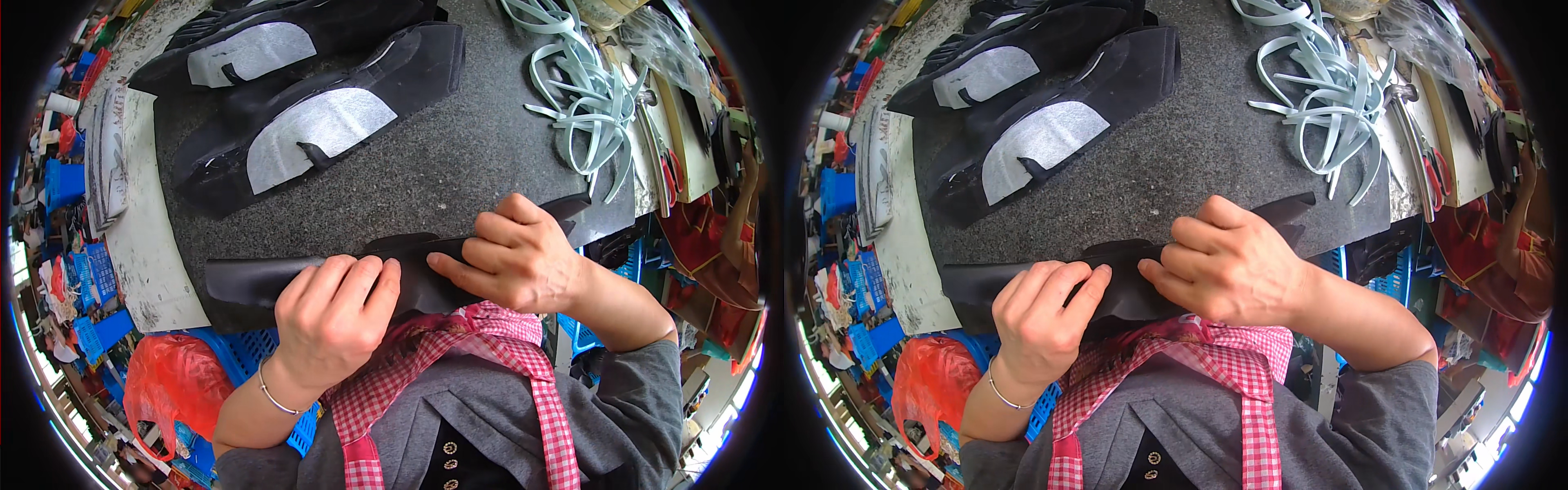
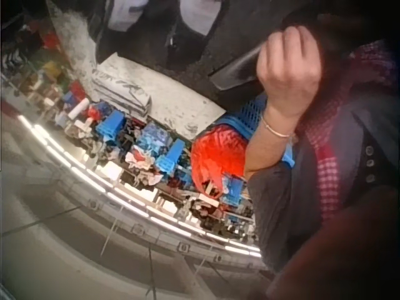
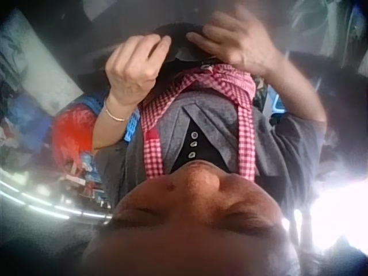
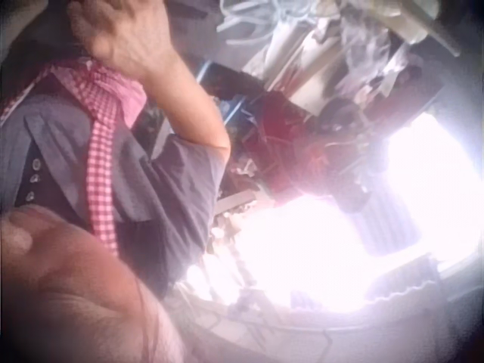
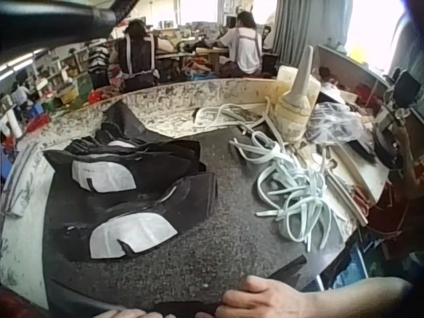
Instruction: The person places reinforcement strips onto black shoe pieces, folds the edges over the strips, and presses them down firmly by hand.
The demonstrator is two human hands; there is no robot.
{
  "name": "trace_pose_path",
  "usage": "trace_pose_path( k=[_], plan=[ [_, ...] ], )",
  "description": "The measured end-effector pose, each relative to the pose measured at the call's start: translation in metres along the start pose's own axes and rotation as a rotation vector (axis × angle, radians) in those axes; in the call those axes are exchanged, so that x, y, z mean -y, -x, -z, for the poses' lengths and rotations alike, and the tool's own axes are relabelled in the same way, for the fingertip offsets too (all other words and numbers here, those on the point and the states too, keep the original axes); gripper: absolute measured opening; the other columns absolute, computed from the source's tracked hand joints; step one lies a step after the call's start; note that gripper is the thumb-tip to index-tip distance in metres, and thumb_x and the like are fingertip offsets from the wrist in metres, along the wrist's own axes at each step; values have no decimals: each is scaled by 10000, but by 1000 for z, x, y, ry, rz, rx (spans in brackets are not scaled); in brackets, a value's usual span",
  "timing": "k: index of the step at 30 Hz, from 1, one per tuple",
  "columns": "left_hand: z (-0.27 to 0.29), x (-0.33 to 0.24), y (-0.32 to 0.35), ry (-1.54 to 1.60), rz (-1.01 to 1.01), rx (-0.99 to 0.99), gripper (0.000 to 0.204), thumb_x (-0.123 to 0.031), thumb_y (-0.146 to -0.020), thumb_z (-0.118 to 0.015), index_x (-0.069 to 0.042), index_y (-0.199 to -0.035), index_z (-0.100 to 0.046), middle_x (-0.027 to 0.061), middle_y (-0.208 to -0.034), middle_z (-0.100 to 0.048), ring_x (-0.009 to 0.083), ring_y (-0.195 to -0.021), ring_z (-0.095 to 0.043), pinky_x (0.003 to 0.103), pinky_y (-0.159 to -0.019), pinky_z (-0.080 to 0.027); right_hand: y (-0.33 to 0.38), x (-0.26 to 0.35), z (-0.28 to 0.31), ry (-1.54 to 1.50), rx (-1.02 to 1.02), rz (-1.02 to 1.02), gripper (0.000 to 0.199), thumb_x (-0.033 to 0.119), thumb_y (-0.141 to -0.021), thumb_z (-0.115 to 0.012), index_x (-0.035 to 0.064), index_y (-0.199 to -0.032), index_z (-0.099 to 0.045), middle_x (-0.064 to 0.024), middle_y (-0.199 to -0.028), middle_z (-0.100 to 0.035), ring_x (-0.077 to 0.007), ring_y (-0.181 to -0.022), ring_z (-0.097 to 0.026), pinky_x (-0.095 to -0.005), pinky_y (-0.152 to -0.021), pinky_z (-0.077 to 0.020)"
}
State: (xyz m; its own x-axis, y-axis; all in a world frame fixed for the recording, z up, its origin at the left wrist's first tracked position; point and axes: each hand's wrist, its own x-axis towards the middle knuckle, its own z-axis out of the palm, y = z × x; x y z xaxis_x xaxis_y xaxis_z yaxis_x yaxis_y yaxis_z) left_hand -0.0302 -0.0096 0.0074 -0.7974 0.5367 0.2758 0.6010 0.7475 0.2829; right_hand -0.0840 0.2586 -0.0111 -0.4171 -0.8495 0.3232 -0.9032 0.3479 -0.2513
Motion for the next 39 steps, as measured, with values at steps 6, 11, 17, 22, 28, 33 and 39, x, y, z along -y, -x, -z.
trace_pose_path(
  k=[6, 11, 17, 22, 28, 33, 39],
  plan=[
    [10, -8, 8, 75, 59, 304, 616, -361, -781, -887, -75, -1317, -792, 83, -1231, -644, 311, -1118, -633, 422, -889, -566, 1, 10, 1, 2, 55, -72, 342, 229, -824, -752, 47, -1103, -834, 31, -822, -582, -150, -892, -597, -354, -793, -427],
    [-8, -28, 0, 292, 70, 339, 771, -342, -840, -896, 31, -1465, -642, 160, -1243, -609, 372, -1125, -608, 451, -976, -521, 5, 10, 1, 27, 8, -85, 267, 256, -833, -743, 106, -1042, -813, 27, -949, -646, -170, -994, -608, -400, -931, -446],
    [-41, -44, -35, 385, 226, 241, 683, -76, -883, -834, 88, -1456, -501, 231, -1196, -589, 417, -1095, -593, 490, -955, -510, 21, -11, -9, 200, -335, -201, 377, 276, -795, -749, 184, -1156, -692, 1, -1173, -688, -227, -1179, -640, -476, -1054, -447],
    [-46, -41, -35, 368, 60, 207, 583, -46, -944, -626, 73, -1515, -598, 132, -1173, -607, 286, -1050, -603, 396, -919, -534, 49, -36, 3, 134, -400, -308, 719, 302, -605, -862, 110, -1275, -680, -68, -1239, -685, -310, -1219, -617, -513, -1067, -420],
    [-45, -48, -35, 197, -10, 258, 587, -107, -968, -598, 21, -1539, -632, 77, -1250, -618, 237, -1081, -589, 390, -928, -523, 73, -55, 13, 123, -262, -188, 526, 305, -637, -785, 175, -1143, -725, -19, -1212, -668, -266, -1167, -593, -493, -1016, -413],
    [-45, -50, -38, 128, -29, 307, 586, -158, -966, -632, -61, -1543, -661, 53, -1210, -599, 217, -1063, -571, 370, -911, -499, 94, -62, 16, 236, -189, 17, 393, 322, -637, -745, 254, -1021, -792, 80, -1203, -675, -193, -1126, -561, -448, -973, -406],
    [-37, -58, -62, 138, 36, 432, 804, -386, -855, -872, -209, -1598, -623, 39, -1082, -537, 239, -976, -543, 417, -802, -448, 104, -61, 30, 325, -58, 103, 485, 295, -651, -768, 222, -1112, -901, 158, -1260, -716, -155, -1014, -509, -340, -878, -396]
  ],
)
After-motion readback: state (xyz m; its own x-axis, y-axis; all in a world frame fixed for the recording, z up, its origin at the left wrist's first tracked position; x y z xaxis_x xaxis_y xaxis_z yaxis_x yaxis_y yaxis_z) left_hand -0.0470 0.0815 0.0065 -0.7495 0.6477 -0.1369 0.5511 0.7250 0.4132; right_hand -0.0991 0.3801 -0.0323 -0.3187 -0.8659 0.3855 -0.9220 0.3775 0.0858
